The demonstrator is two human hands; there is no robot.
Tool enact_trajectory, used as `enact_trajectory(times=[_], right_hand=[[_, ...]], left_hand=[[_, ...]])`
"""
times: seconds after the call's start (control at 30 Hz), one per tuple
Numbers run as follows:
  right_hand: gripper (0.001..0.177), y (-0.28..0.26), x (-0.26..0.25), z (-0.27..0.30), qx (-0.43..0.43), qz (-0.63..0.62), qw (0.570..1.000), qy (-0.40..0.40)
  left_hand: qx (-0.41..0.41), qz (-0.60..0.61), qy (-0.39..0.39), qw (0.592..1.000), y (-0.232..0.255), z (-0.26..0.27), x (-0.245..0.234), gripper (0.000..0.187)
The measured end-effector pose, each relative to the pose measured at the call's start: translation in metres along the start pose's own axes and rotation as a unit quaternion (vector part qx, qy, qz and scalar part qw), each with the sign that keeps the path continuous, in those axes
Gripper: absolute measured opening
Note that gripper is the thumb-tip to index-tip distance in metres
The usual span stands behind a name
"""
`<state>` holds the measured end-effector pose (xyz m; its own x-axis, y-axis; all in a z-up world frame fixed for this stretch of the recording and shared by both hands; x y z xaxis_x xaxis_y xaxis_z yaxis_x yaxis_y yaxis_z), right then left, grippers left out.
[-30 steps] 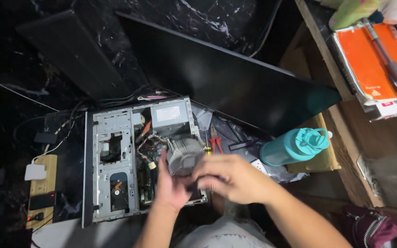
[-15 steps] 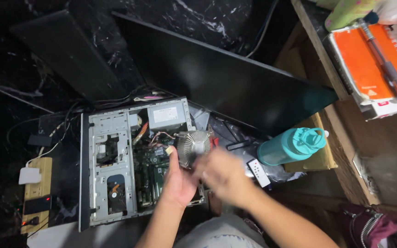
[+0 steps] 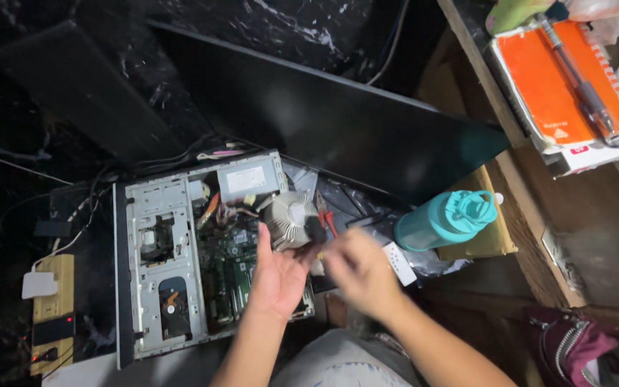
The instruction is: Dismantling a desktop computer to inspect or replace internal components like the RAM and CPU heatsink.
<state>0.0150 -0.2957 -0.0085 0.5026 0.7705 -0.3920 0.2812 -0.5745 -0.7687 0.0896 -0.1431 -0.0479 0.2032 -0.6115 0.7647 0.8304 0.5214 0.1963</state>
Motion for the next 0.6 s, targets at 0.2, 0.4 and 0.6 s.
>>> enact_trajectory(times=[0.2,0.4,0.6], right_hand=[[0.012,0.001,0.011,0.001,-0.057,-0.09,0.992,-0.074],[0.031,-0.004,-0.002,-0.018,-0.133,-0.051,0.987,-0.074],[0.019,0.033,0.0,-0.015,-0.072,-0.041,0.995,-0.048]], left_hand=[[0.025,-0.001,-0.02,0.999,-0.007,-0.006,0.005,0.064],[0.022,0.054,-0.009,0.998,-0.013,-0.011,0.007,0.066],[0.015,0.041,0.018,0.999,-0.017,-0.008,0.02,0.067]])
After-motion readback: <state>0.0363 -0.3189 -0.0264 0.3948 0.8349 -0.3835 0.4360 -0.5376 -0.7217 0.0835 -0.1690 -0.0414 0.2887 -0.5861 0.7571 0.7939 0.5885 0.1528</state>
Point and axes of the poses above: each hand's wrist, its own z-axis away from the middle knuckle, its own x-axis out of the palm, y = z × x, the point moved 1 cm from there along -z, towards the middle knuckle, and after that the axes turned 13 degrees about -x, right-handed, at the moved point
